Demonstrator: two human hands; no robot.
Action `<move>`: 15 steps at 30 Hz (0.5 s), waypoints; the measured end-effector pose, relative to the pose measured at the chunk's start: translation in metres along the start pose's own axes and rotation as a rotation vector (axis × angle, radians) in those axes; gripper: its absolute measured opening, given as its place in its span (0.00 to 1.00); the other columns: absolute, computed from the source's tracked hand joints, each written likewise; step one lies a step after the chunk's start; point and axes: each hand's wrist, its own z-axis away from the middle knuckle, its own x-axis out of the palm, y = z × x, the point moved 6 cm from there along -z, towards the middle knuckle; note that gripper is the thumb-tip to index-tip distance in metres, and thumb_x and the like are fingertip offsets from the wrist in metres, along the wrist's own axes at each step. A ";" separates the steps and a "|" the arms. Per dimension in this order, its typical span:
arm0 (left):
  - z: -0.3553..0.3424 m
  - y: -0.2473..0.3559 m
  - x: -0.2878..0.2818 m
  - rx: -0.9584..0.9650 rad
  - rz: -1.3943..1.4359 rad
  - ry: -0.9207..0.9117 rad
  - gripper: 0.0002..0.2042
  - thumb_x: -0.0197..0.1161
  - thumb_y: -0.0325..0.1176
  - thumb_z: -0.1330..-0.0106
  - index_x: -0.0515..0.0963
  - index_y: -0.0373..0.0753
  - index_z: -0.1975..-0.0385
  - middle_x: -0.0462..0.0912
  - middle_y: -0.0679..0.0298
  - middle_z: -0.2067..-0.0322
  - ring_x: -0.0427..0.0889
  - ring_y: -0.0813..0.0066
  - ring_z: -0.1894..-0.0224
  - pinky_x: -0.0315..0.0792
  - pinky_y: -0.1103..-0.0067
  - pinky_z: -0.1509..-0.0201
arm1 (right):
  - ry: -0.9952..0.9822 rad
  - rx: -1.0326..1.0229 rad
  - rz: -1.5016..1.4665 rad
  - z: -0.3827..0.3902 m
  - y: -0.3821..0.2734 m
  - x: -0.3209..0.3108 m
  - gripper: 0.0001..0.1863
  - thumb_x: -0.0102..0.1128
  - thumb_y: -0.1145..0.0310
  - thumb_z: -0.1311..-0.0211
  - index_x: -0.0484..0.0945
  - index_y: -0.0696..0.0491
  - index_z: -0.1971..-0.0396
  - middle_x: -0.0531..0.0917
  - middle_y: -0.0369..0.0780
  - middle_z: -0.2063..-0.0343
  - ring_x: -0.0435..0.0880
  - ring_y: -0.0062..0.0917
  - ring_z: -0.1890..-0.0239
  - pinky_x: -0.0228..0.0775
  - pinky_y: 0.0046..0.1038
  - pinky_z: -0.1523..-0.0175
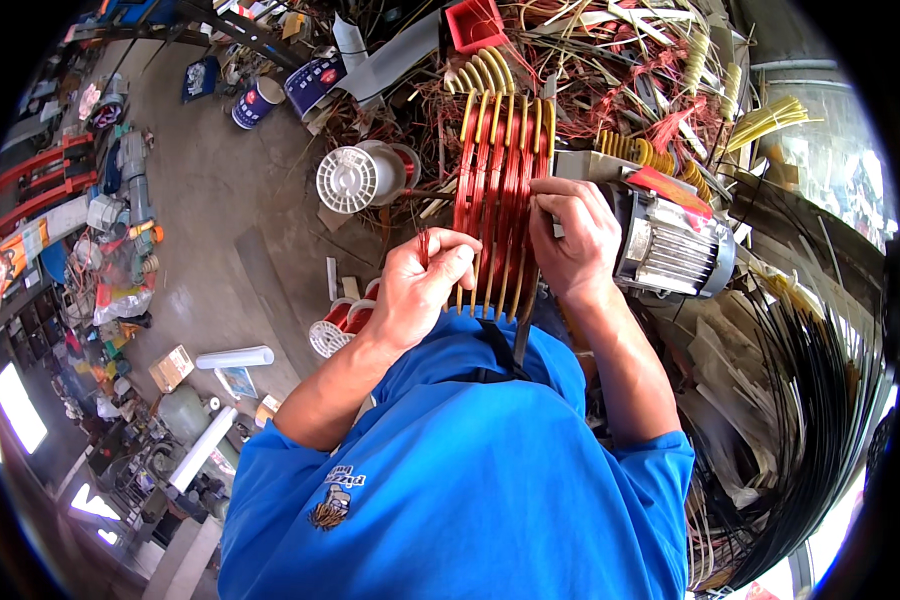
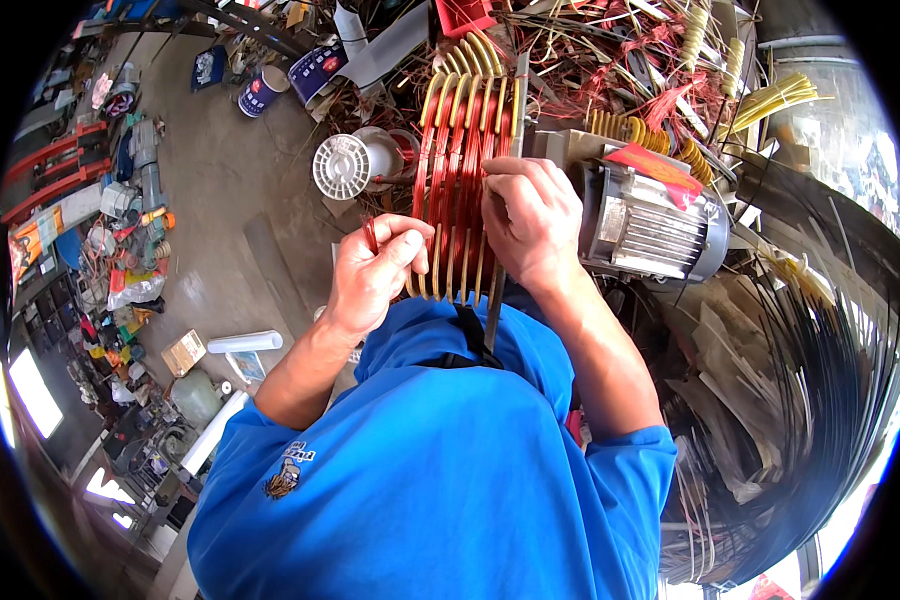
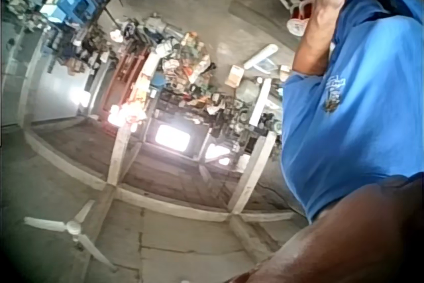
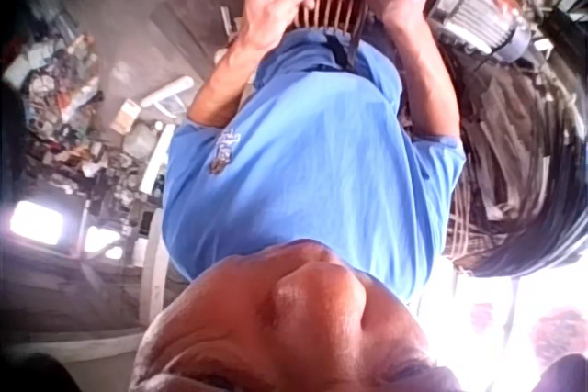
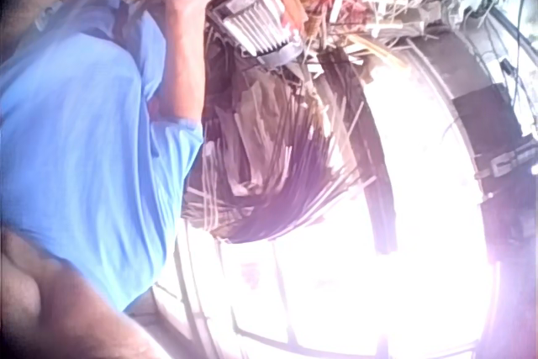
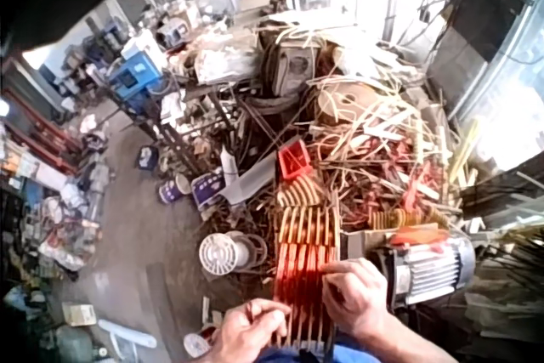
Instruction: The person picks up a red wire and a motor stator, then proceeds to wind the wire around the stator's slots by hand. The person continues this repetitive winding action for the duration of the clip.
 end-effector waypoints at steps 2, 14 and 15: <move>0.000 -0.001 0.000 0.007 0.014 -0.001 0.09 0.57 0.33 0.29 0.77 0.35 0.56 0.78 0.68 0.76 0.59 0.94 0.85 0.52 0.91 0.83 | -0.004 0.013 0.006 0.002 -0.001 0.000 0.12 0.64 0.84 0.59 0.75 0.55 0.73 0.83 0.39 0.66 0.81 0.35 0.67 0.74 0.32 0.62; -0.002 -0.002 -0.005 0.044 0.018 -0.037 0.09 0.56 0.32 0.29 0.77 0.34 0.57 0.78 0.69 0.76 0.59 0.93 0.84 0.52 0.90 0.83 | 0.082 0.178 -0.046 -0.002 0.001 0.001 0.09 0.64 0.84 0.53 0.74 0.56 0.74 0.85 0.41 0.68 0.83 0.34 0.67 0.76 0.29 0.61; -0.001 -0.002 -0.006 0.043 0.019 -0.031 0.09 0.56 0.33 0.29 0.77 0.34 0.56 0.78 0.69 0.75 0.59 0.93 0.84 0.52 0.90 0.83 | 0.091 0.143 -0.036 -0.003 -0.003 -0.002 0.09 0.64 0.84 0.53 0.74 0.56 0.74 0.84 0.42 0.68 0.83 0.34 0.67 0.76 0.29 0.61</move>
